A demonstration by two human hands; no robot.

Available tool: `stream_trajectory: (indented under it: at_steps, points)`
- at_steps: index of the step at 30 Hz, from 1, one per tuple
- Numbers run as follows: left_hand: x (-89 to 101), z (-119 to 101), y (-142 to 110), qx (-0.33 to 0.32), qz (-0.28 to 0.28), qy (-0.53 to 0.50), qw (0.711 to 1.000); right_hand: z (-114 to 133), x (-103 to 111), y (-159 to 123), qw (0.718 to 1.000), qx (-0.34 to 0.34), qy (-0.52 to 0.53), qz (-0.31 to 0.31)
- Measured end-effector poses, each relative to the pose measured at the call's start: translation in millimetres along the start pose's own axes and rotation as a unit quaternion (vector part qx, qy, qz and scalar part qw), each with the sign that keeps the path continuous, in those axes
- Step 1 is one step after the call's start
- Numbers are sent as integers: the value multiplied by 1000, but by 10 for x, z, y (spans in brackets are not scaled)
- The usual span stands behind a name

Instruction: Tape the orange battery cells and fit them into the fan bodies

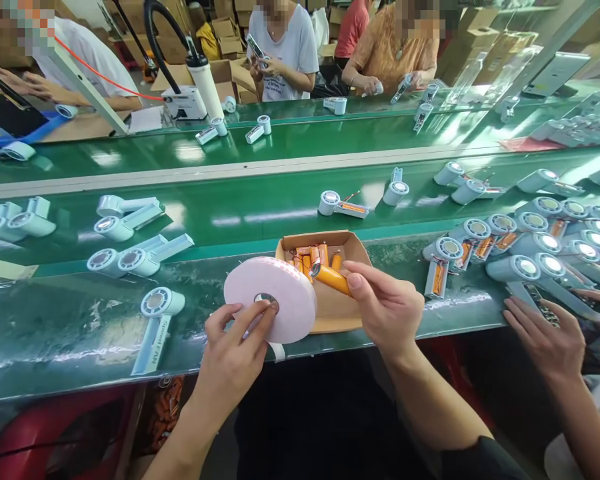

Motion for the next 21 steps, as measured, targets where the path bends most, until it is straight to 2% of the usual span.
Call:
stream_trajectory:
  at_steps: [2,5,8,10,12,14,15,16,19,21]
  points:
    - [17,-16,16,-2,-4,8,1000,34,-12,-21,999,17,-29,-2]
    - [31,-7,39,6,-3,24,1000,-14,-164,-131,997,15,-40,72]
    - [67,14,64,0,-5,51,999,-219,-303,-211,986,-55,42,154]
    - [103,16,87,-24,-6,69,997,-388,-393,-208,961,-134,136,202]
    - [131,15,120,-50,-4,81,995,-494,-514,-210,920,-204,216,254]
    - [143,10,162,-60,-5,86,994,-534,-608,-230,894,-245,267,263]
    - [146,-5,181,-58,-11,88,994,-552,-629,-244,893,-254,286,236]
    - [150,-40,193,-53,-22,87,995,-578,-622,-259,898,-258,304,183]
    - [146,-212,153,-5,-53,50,997,-719,-473,-361,898,-264,353,-22]
    - [86,-375,55,16,-33,-17,999,-797,-309,-317,888,-263,368,-85]
Point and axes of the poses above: each hand's wrist, its own y-axis towards the middle knuckle, its own x-axis out of the back of the hand, z = x × y, the point moved 9 cm from there along y, towards the middle knuckle, and after that the axes turned 4 degrees about x, right-handed, at the moved point
